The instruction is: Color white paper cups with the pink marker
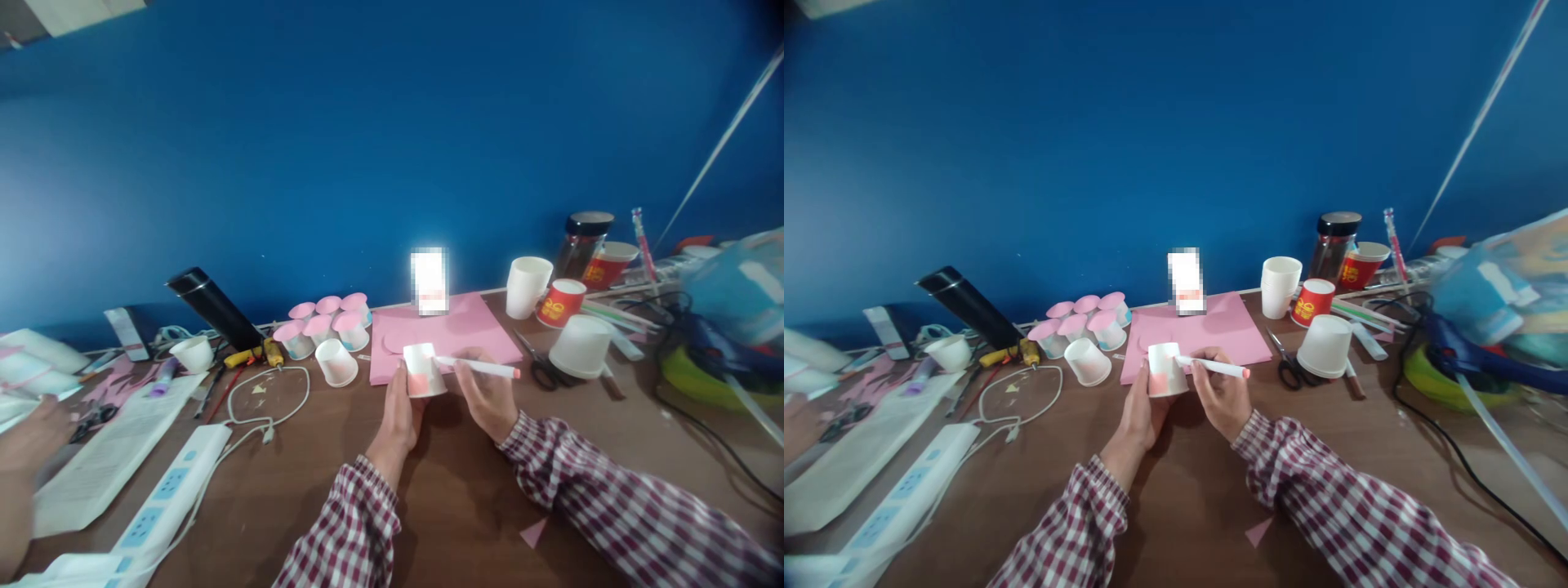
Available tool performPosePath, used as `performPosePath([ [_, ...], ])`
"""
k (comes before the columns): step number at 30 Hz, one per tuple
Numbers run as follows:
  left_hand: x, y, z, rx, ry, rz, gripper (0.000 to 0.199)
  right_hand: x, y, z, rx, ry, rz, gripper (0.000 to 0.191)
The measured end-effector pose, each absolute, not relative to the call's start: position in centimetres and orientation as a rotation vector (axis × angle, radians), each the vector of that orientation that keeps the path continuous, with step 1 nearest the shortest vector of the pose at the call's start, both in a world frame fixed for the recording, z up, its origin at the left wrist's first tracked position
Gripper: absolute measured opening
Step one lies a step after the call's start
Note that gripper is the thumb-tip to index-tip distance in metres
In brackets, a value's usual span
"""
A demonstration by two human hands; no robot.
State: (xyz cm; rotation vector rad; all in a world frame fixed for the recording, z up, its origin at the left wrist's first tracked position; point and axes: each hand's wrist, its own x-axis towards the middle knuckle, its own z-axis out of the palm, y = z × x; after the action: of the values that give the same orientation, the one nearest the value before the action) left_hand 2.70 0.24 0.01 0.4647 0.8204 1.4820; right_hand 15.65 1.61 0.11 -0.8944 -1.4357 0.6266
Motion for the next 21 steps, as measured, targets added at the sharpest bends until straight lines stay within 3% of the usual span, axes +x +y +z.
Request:
performPosePath([
  [21,2.8,0.16,0.1,0.481,0.809,1.48,0.04,15.47,1.36,0.32,-0.876,-1.425,0.683,0.016],
])
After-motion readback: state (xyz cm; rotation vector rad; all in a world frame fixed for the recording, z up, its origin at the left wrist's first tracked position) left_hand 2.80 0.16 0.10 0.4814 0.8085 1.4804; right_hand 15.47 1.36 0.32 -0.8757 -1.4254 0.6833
